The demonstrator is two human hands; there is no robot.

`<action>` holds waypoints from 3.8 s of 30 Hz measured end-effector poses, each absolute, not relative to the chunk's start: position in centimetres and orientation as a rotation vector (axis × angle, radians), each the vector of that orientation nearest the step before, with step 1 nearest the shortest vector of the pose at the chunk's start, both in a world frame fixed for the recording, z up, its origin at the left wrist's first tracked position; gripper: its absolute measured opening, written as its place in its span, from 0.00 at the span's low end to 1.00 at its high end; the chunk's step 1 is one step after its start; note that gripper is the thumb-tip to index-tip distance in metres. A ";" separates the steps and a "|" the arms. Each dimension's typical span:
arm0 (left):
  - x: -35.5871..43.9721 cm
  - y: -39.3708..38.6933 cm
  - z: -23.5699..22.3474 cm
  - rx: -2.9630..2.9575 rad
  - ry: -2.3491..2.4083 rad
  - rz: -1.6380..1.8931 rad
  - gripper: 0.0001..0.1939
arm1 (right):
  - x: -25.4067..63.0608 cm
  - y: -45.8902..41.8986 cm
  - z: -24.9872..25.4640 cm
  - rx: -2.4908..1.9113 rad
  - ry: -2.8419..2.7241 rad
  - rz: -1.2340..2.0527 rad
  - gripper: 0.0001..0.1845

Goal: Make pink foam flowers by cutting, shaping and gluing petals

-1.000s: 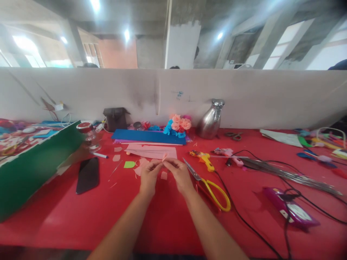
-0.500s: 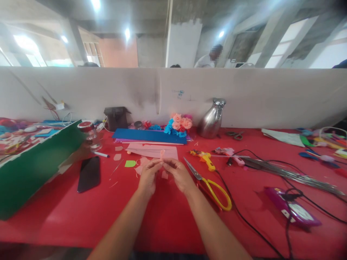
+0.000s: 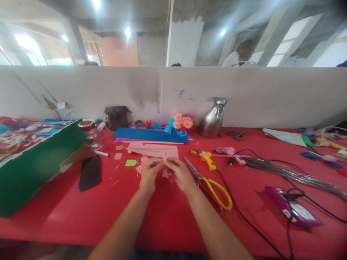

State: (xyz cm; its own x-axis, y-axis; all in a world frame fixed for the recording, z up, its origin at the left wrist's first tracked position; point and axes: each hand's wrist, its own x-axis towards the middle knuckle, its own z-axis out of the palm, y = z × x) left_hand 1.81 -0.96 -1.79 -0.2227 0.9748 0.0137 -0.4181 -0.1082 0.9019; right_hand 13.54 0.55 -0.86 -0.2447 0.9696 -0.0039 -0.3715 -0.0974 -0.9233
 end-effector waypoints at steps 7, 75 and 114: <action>1.7 -0.8 -2.5 1.040 1.170 1.602 0.09 | 13.4 0.6 -0.9 -0.911 -0.921 1.562 0.08; 1.8 -1.4 -1.3 1.167 1.208 1.758 0.03 | 13.1 0.5 -1.2 -0.818 -1.025 1.559 0.12; 1.1 -0.6 -1.9 1.262 1.243 1.644 0.03 | 13.5 -0.3 0.0 -0.796 -1.309 1.136 0.06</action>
State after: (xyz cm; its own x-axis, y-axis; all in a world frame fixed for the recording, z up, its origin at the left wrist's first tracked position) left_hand 1.10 -0.64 -1.85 -0.2717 0.9208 0.2798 0.0181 -0.2858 0.9581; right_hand 13.55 -0.26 0.00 -0.0986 0.9433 0.3168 -0.1813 0.2960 -0.9378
